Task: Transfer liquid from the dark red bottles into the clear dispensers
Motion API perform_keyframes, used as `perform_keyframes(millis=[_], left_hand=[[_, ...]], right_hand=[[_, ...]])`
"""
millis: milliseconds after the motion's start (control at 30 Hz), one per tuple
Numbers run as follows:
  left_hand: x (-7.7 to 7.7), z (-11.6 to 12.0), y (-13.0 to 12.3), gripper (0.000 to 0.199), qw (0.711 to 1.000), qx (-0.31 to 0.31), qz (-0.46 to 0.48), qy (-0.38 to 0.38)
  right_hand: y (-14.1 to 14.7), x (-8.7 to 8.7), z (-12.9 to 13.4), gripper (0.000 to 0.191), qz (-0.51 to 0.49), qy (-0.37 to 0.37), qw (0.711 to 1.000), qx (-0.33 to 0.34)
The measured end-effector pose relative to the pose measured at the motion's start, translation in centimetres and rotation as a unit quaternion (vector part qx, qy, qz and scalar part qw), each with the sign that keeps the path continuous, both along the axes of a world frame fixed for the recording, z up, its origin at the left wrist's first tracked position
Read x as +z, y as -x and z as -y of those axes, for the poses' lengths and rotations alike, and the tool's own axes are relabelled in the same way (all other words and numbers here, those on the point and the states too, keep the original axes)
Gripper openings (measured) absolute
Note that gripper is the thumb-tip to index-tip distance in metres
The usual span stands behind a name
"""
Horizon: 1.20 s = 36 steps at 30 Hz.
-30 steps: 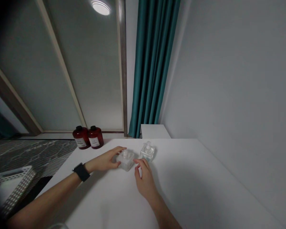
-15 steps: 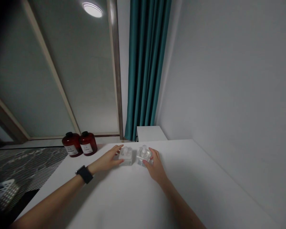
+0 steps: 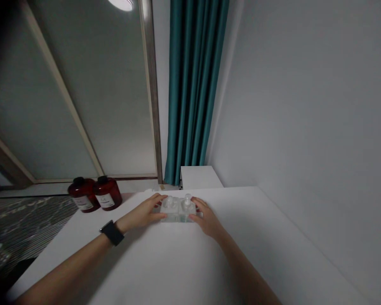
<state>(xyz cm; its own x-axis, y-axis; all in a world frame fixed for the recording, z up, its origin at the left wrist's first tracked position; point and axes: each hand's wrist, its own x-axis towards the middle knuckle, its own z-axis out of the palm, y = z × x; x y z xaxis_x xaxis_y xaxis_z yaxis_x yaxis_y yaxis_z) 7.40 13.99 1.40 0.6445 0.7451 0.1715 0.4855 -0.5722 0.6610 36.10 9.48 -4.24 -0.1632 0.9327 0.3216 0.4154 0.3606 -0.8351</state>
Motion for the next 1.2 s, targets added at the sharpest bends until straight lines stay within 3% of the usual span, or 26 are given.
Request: perform_keyframes(millis=[367,700,1000,1200], left_hand=[[-0.9,0.0,-2.1,0.053,0.999,0.011,0.032,0.0],[-1.2,-1.0,-8.5,0.051,0.999,0.016,0.02,-0.033],[-1.4,-2.1,-14.3,0.045,0.999,0.001,0.008,-0.054],[-2.0,-3.4,-16.8,0.043,0.998,-0.002,-0.003,-0.069]], right_hand=[[-0.7,-0.4,0.5,0.052,-0.04,0.002,0.998,-0.041],[-4.7,-1.2,0.4,0.047,-0.081,-0.004,0.988,-0.129],[-9.5,-1.1,0.2,0.047,-0.078,-0.01,0.983,-0.168],[-11.8,-1.3,-0.7,0.05,-0.069,-0.007,0.981,-0.183]])
